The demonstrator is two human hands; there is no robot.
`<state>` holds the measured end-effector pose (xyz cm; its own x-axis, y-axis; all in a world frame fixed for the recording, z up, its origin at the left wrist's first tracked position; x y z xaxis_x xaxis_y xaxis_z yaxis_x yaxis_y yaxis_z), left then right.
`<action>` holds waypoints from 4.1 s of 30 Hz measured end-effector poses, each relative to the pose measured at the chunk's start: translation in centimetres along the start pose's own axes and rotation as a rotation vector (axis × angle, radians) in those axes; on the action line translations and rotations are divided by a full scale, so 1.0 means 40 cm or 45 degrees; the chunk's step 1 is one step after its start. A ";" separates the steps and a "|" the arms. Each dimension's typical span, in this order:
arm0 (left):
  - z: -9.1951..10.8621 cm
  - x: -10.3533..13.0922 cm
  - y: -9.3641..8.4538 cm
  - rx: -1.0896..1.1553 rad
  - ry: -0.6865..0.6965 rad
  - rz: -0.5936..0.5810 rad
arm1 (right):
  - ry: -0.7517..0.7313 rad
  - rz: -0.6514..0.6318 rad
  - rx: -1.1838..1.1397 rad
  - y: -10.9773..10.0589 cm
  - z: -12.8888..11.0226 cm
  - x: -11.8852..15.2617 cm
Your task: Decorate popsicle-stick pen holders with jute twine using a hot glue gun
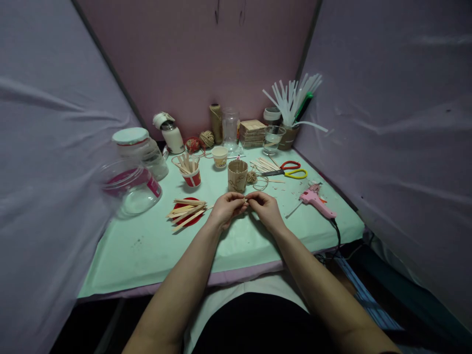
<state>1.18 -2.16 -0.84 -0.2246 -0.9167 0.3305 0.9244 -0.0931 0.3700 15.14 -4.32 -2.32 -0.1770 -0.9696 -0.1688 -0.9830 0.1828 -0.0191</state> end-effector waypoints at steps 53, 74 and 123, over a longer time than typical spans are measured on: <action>-0.018 -0.022 -0.010 -0.174 0.285 0.078 | 0.017 0.041 0.029 -0.011 0.014 -0.008; -0.024 -0.013 0.005 -0.035 0.177 0.095 | 0.061 0.101 -0.067 -0.006 0.023 -0.009; -0.024 -0.010 0.017 -0.117 0.277 0.162 | 0.086 0.127 -0.080 0.001 0.023 -0.007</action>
<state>2.20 -2.24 -1.54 -0.0426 -0.9843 0.1711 0.9672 0.0023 0.2540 15.18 -3.90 -3.17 -0.2748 -0.9563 -0.1002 -0.9611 0.2702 0.0567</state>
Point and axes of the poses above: each hand's wrist, its own x-axis away from the middle knuckle, its own y-axis out of the palm, z = x × y, the point moved 2 cm from there along -x, towards the middle knuckle
